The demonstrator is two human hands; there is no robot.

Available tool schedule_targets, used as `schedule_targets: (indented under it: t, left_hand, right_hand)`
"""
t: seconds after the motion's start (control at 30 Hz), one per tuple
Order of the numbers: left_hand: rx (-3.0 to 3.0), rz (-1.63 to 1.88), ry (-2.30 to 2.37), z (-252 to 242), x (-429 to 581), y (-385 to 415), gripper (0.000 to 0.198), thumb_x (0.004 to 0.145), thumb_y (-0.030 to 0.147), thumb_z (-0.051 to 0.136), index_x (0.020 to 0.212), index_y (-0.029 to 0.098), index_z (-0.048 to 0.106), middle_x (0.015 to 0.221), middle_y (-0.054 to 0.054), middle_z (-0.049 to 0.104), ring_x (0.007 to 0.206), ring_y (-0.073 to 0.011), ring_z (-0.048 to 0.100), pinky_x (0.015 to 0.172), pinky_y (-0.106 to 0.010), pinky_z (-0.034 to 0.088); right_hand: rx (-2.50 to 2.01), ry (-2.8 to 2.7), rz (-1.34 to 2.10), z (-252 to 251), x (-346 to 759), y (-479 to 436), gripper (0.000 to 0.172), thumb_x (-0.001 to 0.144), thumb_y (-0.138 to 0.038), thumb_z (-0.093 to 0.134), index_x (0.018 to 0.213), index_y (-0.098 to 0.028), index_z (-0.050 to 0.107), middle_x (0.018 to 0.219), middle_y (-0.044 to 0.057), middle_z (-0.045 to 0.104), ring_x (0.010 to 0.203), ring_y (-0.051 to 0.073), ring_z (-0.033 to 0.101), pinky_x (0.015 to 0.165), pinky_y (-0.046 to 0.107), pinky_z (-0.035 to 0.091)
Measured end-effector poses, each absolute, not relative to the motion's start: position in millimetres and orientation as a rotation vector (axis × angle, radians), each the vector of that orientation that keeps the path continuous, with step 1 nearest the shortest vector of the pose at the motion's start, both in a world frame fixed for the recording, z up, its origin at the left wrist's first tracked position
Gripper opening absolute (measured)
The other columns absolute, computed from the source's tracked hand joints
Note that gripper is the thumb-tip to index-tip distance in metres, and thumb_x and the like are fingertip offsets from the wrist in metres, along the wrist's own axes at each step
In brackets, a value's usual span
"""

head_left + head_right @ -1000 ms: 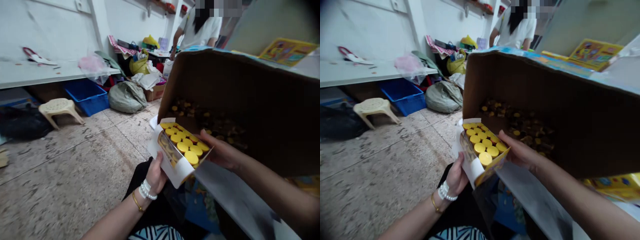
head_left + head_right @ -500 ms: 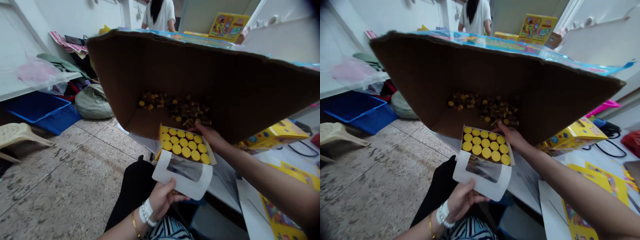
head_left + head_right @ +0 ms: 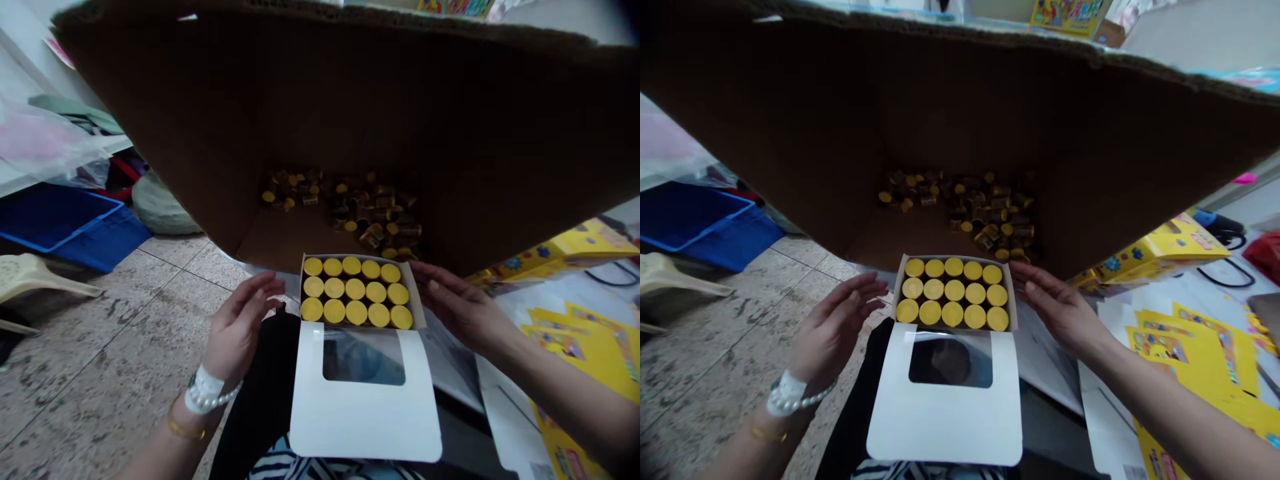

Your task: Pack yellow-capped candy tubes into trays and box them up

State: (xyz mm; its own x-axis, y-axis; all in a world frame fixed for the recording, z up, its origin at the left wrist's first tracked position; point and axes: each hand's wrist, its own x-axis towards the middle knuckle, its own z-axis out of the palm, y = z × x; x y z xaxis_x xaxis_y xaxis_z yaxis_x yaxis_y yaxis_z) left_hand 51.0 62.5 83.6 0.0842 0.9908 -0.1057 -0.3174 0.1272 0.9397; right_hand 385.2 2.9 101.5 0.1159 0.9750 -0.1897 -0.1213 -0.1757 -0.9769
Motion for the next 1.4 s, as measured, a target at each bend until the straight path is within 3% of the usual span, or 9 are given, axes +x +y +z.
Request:
schedule_targets:
  t: [0.17, 0.33, 0.67, 0.83, 0.97, 1.07, 1.17, 1.27, 1.4]
  left_hand:
    - [0.844, 1.016, 0.756, 92.6, 91.7, 79.4, 0.058, 0.081, 0.034, 0.074, 0.136, 0.026, 0.056, 0.151, -0.007, 0.050, 0.139, -0.0302, 0.046, 0.116, -0.046, 0.039]
    - [0.888, 0.808, 0.707, 87.3, 96.5, 87.7, 0.084, 0.078, 0.027, 0.078, 0.149, 0.039, 0.034, 0.149, -0.006, 0.051, 0.128, -0.0316, 0.056, 0.103, -0.051, 0.052]
    - [2.028, 1.479, 1.059, 78.3, 87.7, 83.4, 0.025, 0.078, 0.014, 0.074, 0.099, 0.023, 0.065, 0.105, -0.005, 0.058, 0.101, -0.0211, 0.059, 0.088, -0.039, 0.053]
    - [2.525, 1.252, 0.736, 83.4, 54.1, 86.9, 0.048, 0.080, -0.001, 0.054, 0.124, 0.017, 0.060, 0.116, -0.012, 0.066, 0.120, -0.0283, 0.055, 0.100, -0.049, 0.049]
    - [2.718, 1.119, 0.689, 86.9, 42.5, 80.0, 0.065, 0.074, 0.030, 0.068, 0.133, 0.006, 0.055, 0.127, -0.021, 0.060, 0.126, -0.0408, 0.046, 0.102, -0.059, 0.043]
    - [2.676, 1.279, 0.726, 93.8, 54.0, 76.1, 0.059, 0.073, 0.043, 0.073, 0.121, 0.008, 0.063, 0.106, -0.017, 0.065, 0.106, -0.0350, 0.056, 0.088, -0.052, 0.049]
    - [2.361, 1.346, 0.957, 100.5, 75.9, 78.3, 0.010, 0.080, 0.026, 0.071, 0.084, 0.018, 0.066, 0.080, -0.006, 0.063, 0.079, -0.0203, 0.059, 0.070, -0.037, 0.050]
    - [1.839, 1.084, 1.271, 101.4, 93.4, 83.7, 0.015, 0.083, 0.028, 0.070, 0.080, 0.020, 0.058, 0.070, 0.001, 0.058, 0.063, -0.0137, 0.057, 0.056, -0.028, 0.048]
    - [1.666, 0.978, 1.275, 102.4, 98.7, 89.4, 0.056, 0.082, 0.034, 0.070, 0.131, 0.023, 0.045, 0.097, -0.003, 0.063, 0.081, -0.0176, 0.063, 0.070, -0.034, 0.057]
  right_hand:
    - [-1.245, -0.996, 1.326, 92.7, 365.3, 7.6, 0.054, 0.092, -0.042, 0.063, 0.144, -0.044, 0.046, 0.153, -0.003, 0.047, 0.138, 0.024, 0.049, 0.115, 0.046, 0.042]
    - [-1.347, -1.180, 1.285, 96.6, 353.1, 17.9, 0.064, 0.093, -0.038, 0.062, 0.150, -0.047, 0.034, 0.153, -0.004, 0.047, 0.134, 0.024, 0.053, 0.106, 0.047, 0.051]
    - [-1.472, -1.859, -0.080, 92.8, 371.7, 7.1, 0.027, 0.086, -0.019, 0.069, 0.112, -0.024, 0.064, 0.122, 0.010, 0.063, 0.121, 0.028, 0.059, 0.102, 0.049, 0.052]
    - [-1.207, -2.362, -0.201, 97.7, 394.7, -8.8, 0.068, 0.082, -0.004, 0.060, 0.148, -0.014, 0.044, 0.138, 0.018, 0.057, 0.133, 0.033, 0.050, 0.106, 0.051, 0.049]
    - [-1.165, -2.536, -0.127, 110.4, 395.9, -16.6, 0.090, 0.082, -0.047, 0.068, 0.151, -0.001, 0.034, 0.146, 0.028, 0.047, 0.138, 0.044, 0.041, 0.107, 0.063, 0.044]
    - [-1.145, -2.382, -0.067, 119.8, 386.5, -9.1, 0.064, 0.091, -0.048, 0.056, 0.140, -0.008, 0.050, 0.132, 0.024, 0.059, 0.126, 0.040, 0.053, 0.103, 0.062, 0.046]
    - [-1.305, -2.082, 0.088, 124.5, 373.5, 5.4, 0.011, 0.092, -0.024, 0.059, 0.099, -0.023, 0.067, 0.097, 0.008, 0.069, 0.094, 0.024, 0.067, 0.079, 0.040, 0.058]
    - [-1.568, -1.810, 0.291, 123.0, 363.4, 17.9, 0.002, 0.088, -0.024, 0.067, 0.087, -0.025, 0.065, 0.090, 0.003, 0.067, 0.081, 0.018, 0.067, 0.065, 0.029, 0.056]
    - [-1.652, -1.707, 0.351, 119.0, 358.4, 26.7, 0.052, 0.089, -0.027, 0.062, 0.139, -0.025, 0.046, 0.132, 0.011, 0.059, 0.105, 0.024, 0.067, 0.085, 0.039, 0.059]
